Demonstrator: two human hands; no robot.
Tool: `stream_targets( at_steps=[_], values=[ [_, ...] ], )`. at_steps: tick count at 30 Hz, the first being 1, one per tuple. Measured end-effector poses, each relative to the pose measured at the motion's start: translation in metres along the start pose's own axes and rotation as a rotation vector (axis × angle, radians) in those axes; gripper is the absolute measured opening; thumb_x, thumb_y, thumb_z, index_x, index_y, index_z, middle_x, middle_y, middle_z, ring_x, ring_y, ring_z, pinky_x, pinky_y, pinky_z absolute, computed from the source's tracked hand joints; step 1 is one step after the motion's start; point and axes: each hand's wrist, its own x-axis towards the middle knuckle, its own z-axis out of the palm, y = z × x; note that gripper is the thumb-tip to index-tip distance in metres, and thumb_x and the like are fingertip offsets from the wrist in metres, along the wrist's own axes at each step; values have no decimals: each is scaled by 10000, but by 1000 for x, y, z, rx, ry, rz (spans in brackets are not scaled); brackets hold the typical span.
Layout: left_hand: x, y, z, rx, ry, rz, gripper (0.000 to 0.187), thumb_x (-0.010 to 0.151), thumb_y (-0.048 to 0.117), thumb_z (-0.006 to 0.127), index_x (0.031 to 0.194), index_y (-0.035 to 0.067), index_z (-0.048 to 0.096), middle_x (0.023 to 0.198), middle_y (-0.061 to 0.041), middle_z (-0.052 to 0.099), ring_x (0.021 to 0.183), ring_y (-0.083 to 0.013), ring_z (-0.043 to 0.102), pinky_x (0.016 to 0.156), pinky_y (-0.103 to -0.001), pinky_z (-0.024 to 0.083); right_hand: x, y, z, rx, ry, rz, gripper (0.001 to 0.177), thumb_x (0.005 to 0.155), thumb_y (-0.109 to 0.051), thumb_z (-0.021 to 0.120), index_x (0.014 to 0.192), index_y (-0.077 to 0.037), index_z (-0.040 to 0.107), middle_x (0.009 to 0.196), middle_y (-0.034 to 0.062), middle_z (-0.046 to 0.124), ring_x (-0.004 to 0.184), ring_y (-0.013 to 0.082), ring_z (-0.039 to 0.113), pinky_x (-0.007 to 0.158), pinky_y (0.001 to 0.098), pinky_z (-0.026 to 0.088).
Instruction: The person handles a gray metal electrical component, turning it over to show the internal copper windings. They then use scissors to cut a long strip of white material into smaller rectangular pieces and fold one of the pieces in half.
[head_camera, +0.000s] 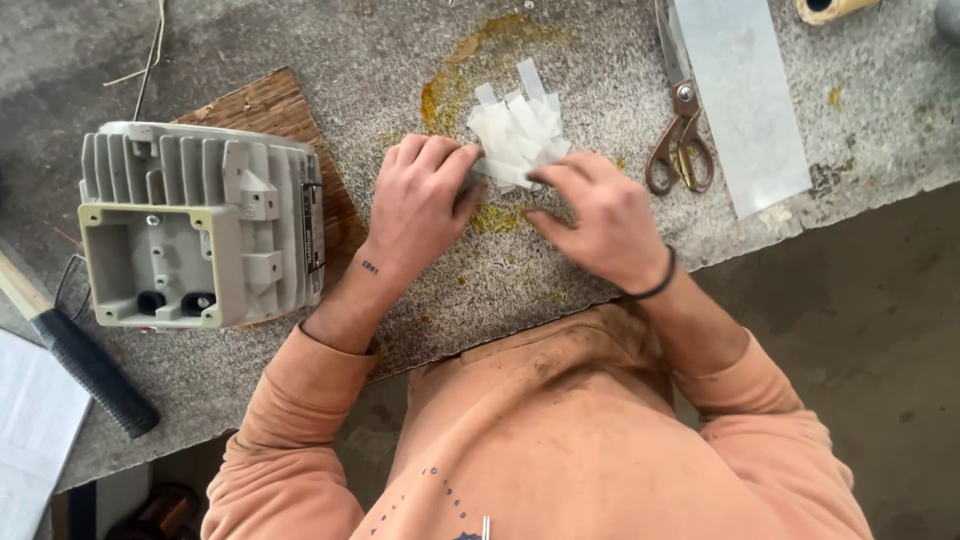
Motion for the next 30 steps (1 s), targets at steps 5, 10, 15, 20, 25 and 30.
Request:
stream_targets(
  at_steps=[5,10,15,20,25,30],
  values=[
    [1,0,6,33,-13,22,279,913,299,784,1094,107,693,1077,-38,659,1021,-247,599,912,-426,455,6,0,17,-253,92,-141,380,839,-193,827,1181,-63,725,1077,129,681,987,316,628,849,432,538],
    [-2,7,-7,56,40,148,319,915,306,799,1127,94,692,1128,-54,658,1116,-264,608,980,-435,470,-1,5,16,-269,142,-244,213,917,-164,807,1096,-67,745,1041,81,701,926,273,653,821,404,545],
    [-33,30,2,-306,46,17,188,959,152,803,1094,67,704,1113,-66,736,975,-240,679,824,-363,536,-26,1,5,-69,217,-219,156,968,-104,780,1098,-40,722,1041,111,697,896,263,688,775,366,560],
    [-48,73,-1,-870,-75,-388,155,959,82,743,1109,45,759,926,-49,783,792,-104,737,694,-222,557,-53,4,-6,214,31,105,121,963,-95,762,1055,-24,730,1009,98,719,794,168,698,647,275,541],
    [-72,75,29,-1311,-152,-674,134,987,58,733,1107,10,768,931,-52,770,820,-88,662,709,-245,532,-44,-11,-7,88,180,-258,274,872,-160,826,1050,-9,683,1055,139,688,879,258,693,724,344,557],
    [-78,82,17,-1644,-176,-699,166,976,-2,685,1134,12,734,1136,-46,750,1000,-92,687,872,-263,585,-62,7,15,52,233,-488,291,811,-82,913,1051,-64,749,954,60,690,794,239,670,685,361,550]
  ],
)
